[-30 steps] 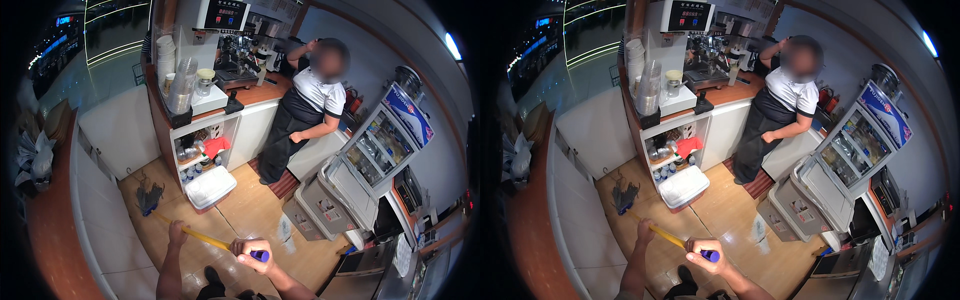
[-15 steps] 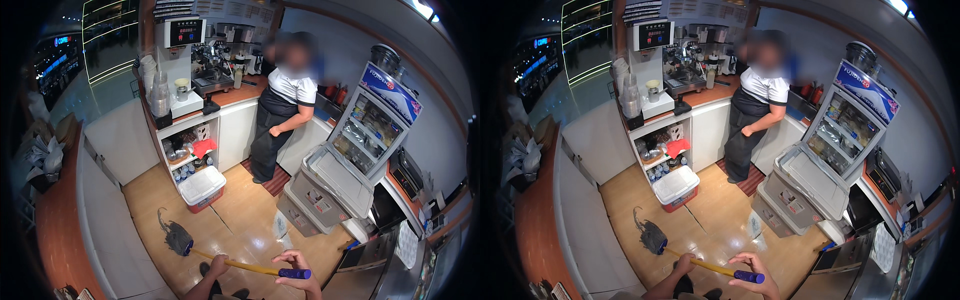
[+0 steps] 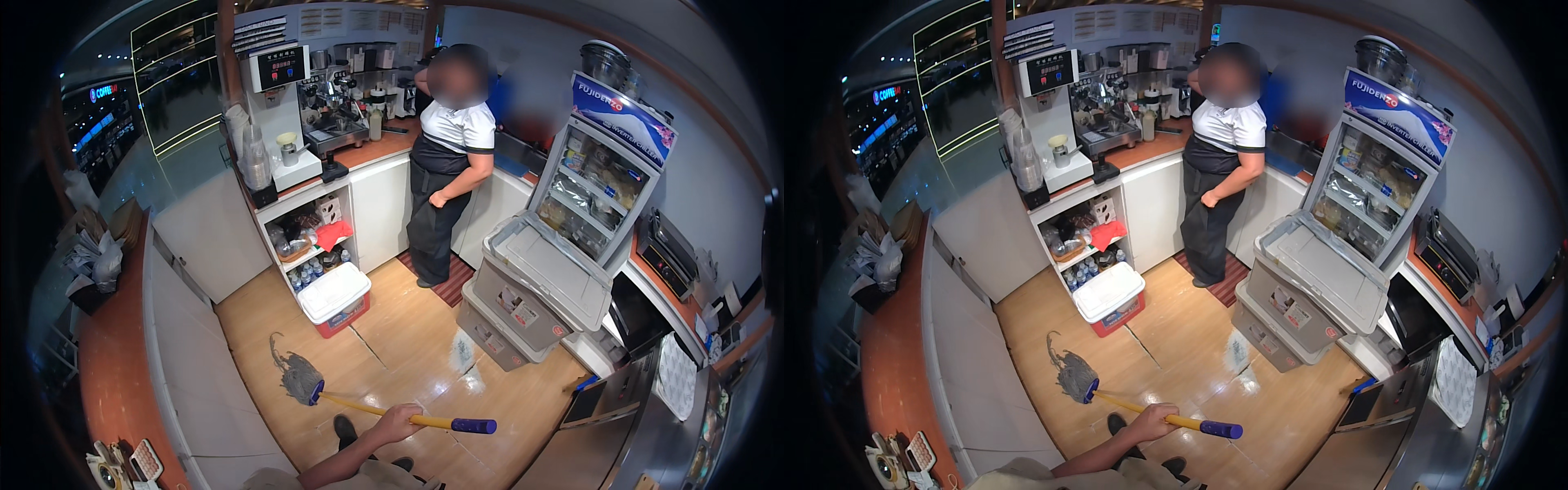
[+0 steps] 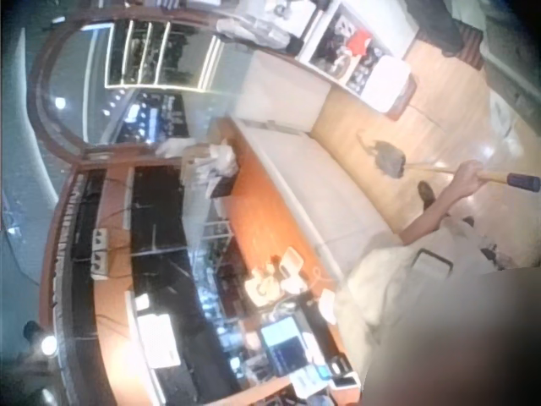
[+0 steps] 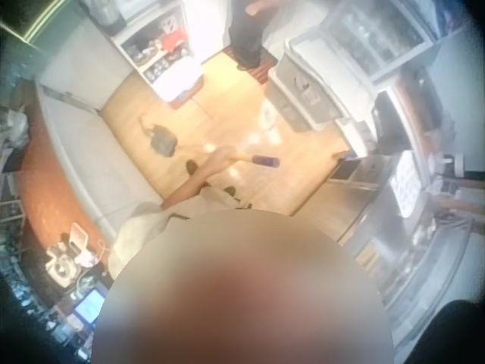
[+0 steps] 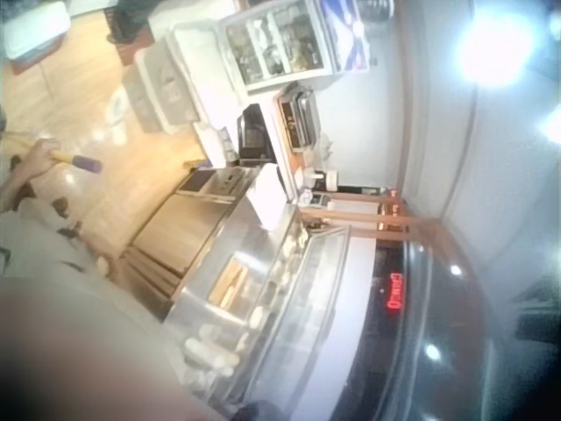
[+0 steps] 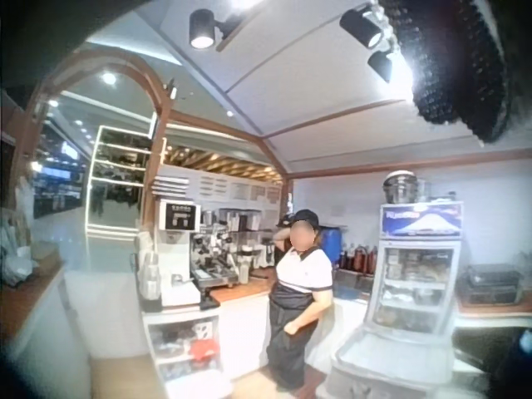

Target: The person sweeps debris into a dustpan, then mops the tiled floor in a commercial kitchen area. They use a broom, dustpan, and mop, moving around equipment and a refrigerator while cleaning.

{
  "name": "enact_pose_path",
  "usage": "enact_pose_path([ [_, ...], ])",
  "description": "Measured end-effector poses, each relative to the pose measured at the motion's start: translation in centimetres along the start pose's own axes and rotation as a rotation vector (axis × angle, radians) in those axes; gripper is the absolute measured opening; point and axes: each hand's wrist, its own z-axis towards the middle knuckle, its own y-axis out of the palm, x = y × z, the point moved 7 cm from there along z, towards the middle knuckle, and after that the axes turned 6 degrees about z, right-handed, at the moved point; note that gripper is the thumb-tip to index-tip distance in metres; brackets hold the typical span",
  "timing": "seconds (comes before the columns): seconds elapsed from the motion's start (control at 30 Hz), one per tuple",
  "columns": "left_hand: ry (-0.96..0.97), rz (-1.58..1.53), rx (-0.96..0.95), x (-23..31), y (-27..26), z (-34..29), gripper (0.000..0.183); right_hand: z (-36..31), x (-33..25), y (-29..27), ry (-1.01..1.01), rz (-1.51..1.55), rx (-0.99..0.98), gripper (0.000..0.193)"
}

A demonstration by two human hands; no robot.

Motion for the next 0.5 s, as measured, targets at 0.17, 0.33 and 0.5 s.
enact_pose_path([
  [0.17, -0.019, -0.009, 0.065, 4.0, -3.3, 1.3, 0.026, -0.9, 2.4, 0.2, -0.114, -0.064, 0.044, 0.028],
  [0.33, -0.073, -0.038, 0.183, 3.5, -6.5, -0.1, 0.023, -2.2, -3.7, -2.4, -0.237, -0.075, 0.096, 0.030],
  [0.5, -0.090, 0.015, 0.221, 2.6, -7.4, -1.6, 0.021, -0.4, -16.8, -8.1, -0.356, 0.531, 0.160, 0.073],
])
